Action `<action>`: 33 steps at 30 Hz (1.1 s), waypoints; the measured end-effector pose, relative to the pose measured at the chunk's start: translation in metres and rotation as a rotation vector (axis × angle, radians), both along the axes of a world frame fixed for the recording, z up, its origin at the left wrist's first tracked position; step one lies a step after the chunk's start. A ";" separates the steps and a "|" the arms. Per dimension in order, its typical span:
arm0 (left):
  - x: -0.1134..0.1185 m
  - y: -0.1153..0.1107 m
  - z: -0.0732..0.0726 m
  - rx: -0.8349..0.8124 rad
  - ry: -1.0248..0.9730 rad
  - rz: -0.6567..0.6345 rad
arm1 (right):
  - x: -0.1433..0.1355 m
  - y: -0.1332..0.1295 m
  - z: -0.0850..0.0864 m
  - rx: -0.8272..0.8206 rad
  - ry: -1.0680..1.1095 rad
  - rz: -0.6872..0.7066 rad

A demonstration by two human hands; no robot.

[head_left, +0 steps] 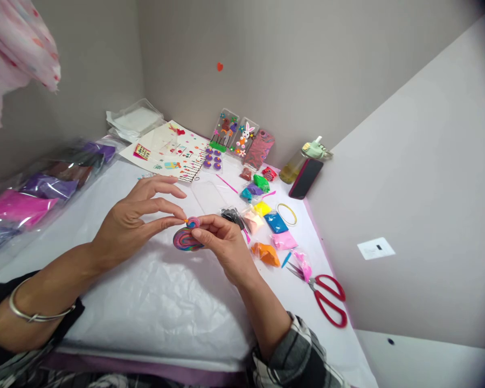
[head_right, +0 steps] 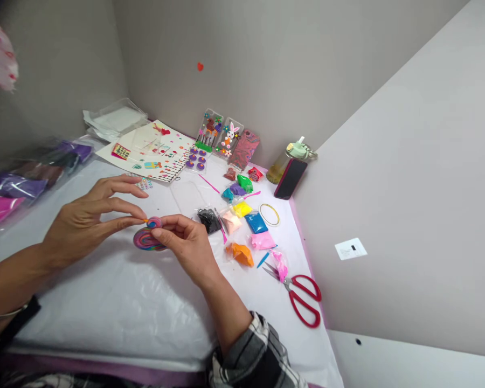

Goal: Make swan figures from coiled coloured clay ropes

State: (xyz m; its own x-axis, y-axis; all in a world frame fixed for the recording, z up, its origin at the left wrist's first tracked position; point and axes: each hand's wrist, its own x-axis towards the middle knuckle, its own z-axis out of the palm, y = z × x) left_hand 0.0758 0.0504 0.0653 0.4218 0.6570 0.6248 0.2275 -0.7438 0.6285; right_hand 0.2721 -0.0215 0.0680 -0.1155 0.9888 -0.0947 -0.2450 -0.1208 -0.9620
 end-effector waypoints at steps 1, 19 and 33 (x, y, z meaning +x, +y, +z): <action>0.000 0.000 0.000 -0.001 0.000 0.001 | 0.000 0.000 0.000 -0.005 -0.010 -0.003; 0.000 0.001 -0.001 0.078 0.009 -0.010 | 0.000 0.000 0.000 0.030 -0.044 -0.017; -0.001 0.000 -0.005 -0.036 -0.005 0.008 | -0.005 -0.008 0.002 0.470 -0.537 -0.330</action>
State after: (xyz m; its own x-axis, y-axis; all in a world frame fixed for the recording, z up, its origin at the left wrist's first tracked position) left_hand 0.0753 0.0503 0.0604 0.4131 0.6826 0.6028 0.2300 -0.7187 0.6562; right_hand 0.2675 -0.0294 0.0696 0.1341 0.9141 0.3826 0.3155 0.3266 -0.8910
